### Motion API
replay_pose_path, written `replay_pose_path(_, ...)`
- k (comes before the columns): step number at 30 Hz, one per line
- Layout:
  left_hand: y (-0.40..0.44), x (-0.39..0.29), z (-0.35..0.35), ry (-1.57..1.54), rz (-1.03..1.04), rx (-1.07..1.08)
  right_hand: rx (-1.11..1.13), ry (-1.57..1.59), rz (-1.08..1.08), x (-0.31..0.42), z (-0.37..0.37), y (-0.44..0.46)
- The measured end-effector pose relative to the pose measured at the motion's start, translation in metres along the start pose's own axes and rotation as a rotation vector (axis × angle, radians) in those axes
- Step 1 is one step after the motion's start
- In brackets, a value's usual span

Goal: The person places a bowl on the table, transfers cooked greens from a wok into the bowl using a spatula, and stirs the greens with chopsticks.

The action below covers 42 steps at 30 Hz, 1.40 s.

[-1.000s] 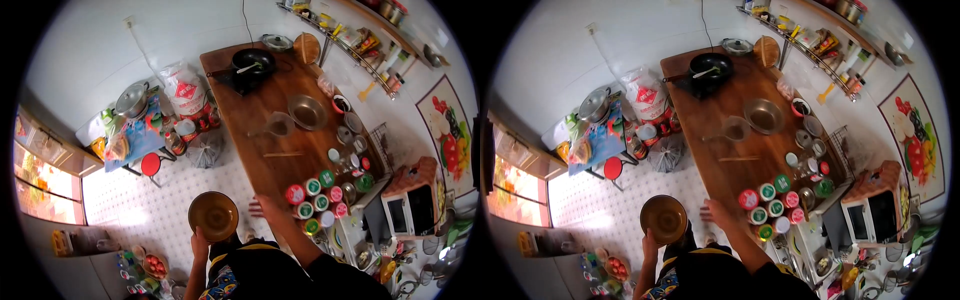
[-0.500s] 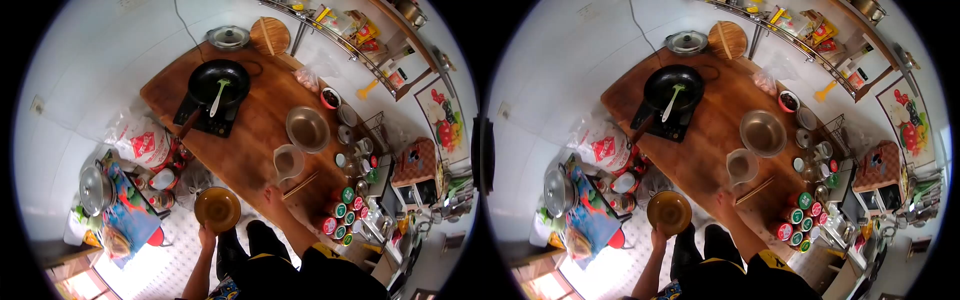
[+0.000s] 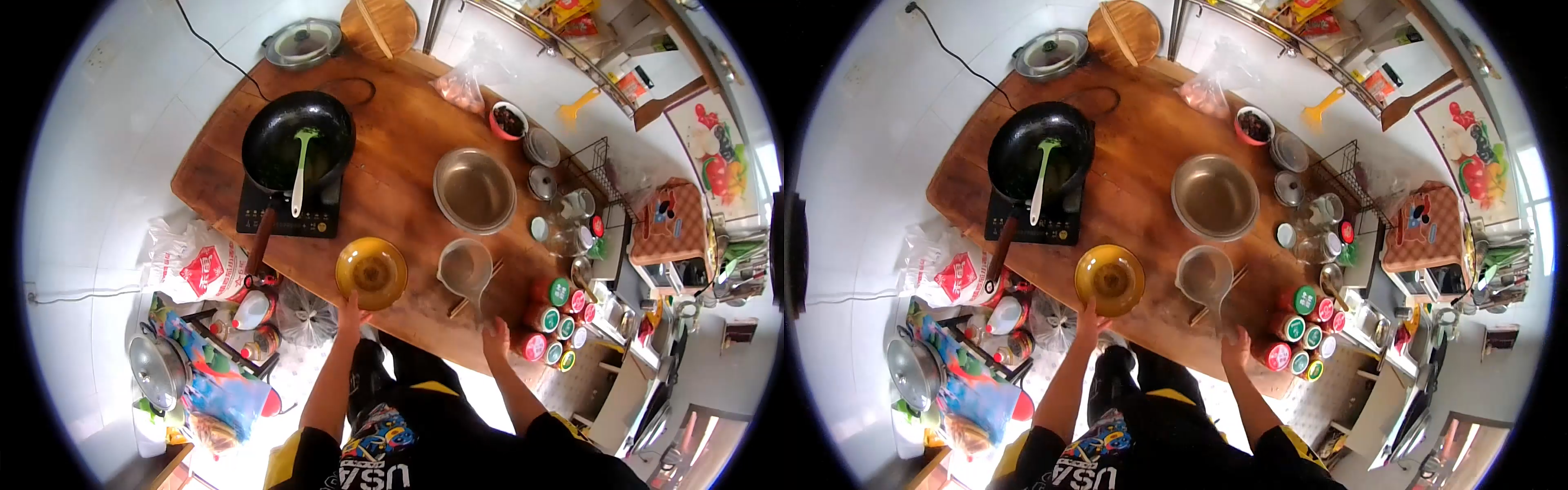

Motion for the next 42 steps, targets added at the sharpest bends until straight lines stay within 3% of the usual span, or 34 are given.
replay_pose_path(1,-0.004,0.001,-0.003,0.058,-0.034,0.052,0.056,-0.004,0.077,0.001,-0.018,-0.008)
replay_pose_path(3,-0.039,-0.007,-0.017,0.147,0.038,0.183,0.477,0.153,0.286,-0.021,-0.007,-0.051)
replay_pose_path(4,-0.060,0.000,-0.037,0.153,0.030,0.193,0.649,0.301,0.291,-0.028,0.001,-0.084)
replay_pose_path(5,-0.094,-0.001,-0.061,0.311,0.004,0.062,0.906,0.406,0.560,-0.055,0.016,-0.133)
replay_pose_path(6,-0.102,0.030,-0.110,0.341,0.066,-0.038,1.013,0.612,0.677,-0.047,0.006,-0.161)
replay_pose_path(7,-0.126,0.057,-0.158,0.396,0.078,-0.186,0.960,0.447,0.211,-0.012,-0.019,-0.153)
replay_pose_path(8,-0.146,0.088,-0.203,0.545,0.132,-0.262,0.977,0.416,0.464,-0.036,-0.010,-0.168)
replay_pose_path(10,-0.178,0.151,-0.241,0.913,0.092,-0.083,1.062,0.014,-0.238,-0.019,-0.005,-0.167)
replay_pose_path(11,-0.227,0.121,-0.210,0.867,0.500,-0.062,1.061,0.017,-0.246,-0.011,-0.006,-0.165)
replay_pose_path(13,-0.226,0.159,-0.235,0.811,0.271,-0.073,1.077,0.383,0.393,-0.022,-0.005,-0.168)
replay_pose_path(14,-0.228,0.161,-0.236,0.774,0.216,-0.087,1.071,0.387,0.387,-0.020,-0.005,-0.169)
replay_pose_path(16,-0.236,0.157,-0.238,0.722,0.148,-0.104,0.988,0.407,-0.073,0.017,-0.014,-0.158)
replay_pose_path(17,-0.239,0.153,-0.240,0.704,0.125,-0.110,0.992,0.404,-0.091,0.022,-0.013,-0.157)
replay_pose_path(19,-0.249,0.138,-0.244,0.685,0.099,-0.114,1.110,0.596,0.851,0.020,-0.010,-0.179)
replay_pose_path(21,-0.263,0.121,-0.254,0.678,0.087,-0.107,1.141,0.442,0.836,0.103,-0.049,-0.166)
replay_pose_path(24,-0.293,0.102,-0.277,0.681,0.083,-0.071,1.207,0.180,0.820,0.121,-0.061,-0.183)
replay_pose_path(26,-0.316,0.090,-0.296,0.690,0.098,-0.034,1.488,0.615,0.518,0.183,-0.072,-0.198)
replay_pose_path(27,-0.327,0.085,-0.305,0.696,0.108,-0.016,1.598,0.732,0.555,0.165,-0.063,-0.216)
replay_pose_path(28,-0.338,0.078,-0.314,0.705,0.122,0.007,1.701,0.738,0.609,0.137,-0.041,-0.240)
replay_pose_path(30,-0.354,0.065,-0.326,0.736,0.153,0.057,1.769,0.488,0.688,0.160,-0.057,-0.247)
replay_pose_path(32,-0.368,0.048,-0.334,0.782,0.194,0.114,1.885,0.531,0.686,0.200,-0.069,-0.253)
replay_pose_path(34,-0.383,0.034,-0.344,0.830,0.242,0.180,2.004,0.641,0.331,0.235,-0.077,-0.259)
replay_pose_path(35,-0.391,0.027,-0.348,0.861,0.275,0.214,2.006,0.636,0.332,0.230,-0.077,-0.264)
replay_pose_path(37,-0.407,0.014,-0.357,0.924,0.347,0.282,1.886,0.753,-0.161,0.247,-0.082,-0.259)
replay_pose_path(38,-0.413,0.002,-0.355,0.964,0.408,0.317,1.886,0.749,-0.166,0.273,-0.091,-0.259)
replay_pose_path(39,-0.408,0.004,-0.366,0.880,0.243,0.245,1.951,0.449,-0.050,0.276,-0.091,-0.264)
replay_pose_path(40,-0.412,-0.018,-0.348,0.880,0.241,0.246,1.988,0.148,0.080,0.270,-0.092,-0.269)
replay_pose_path(41,-0.412,-0.040,-0.345,0.820,0.088,0.047,1.930,0.195,0.060,0.273,-0.085,-0.268)
replay_pose_path(42,-0.405,-0.032,-0.351,0.470,0.044,0.037,1.873,0.234,0.045,0.272,-0.080,-0.267)
Point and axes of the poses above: each hand's wrist, its own y-axis towards the middle knuckle, its own z-axis out of the palm, x = y × z, the point moved 10 cm from there along y, towards the middle knuckle, and after that the axes turned 1 degree about -x, right-handed, at the moved point
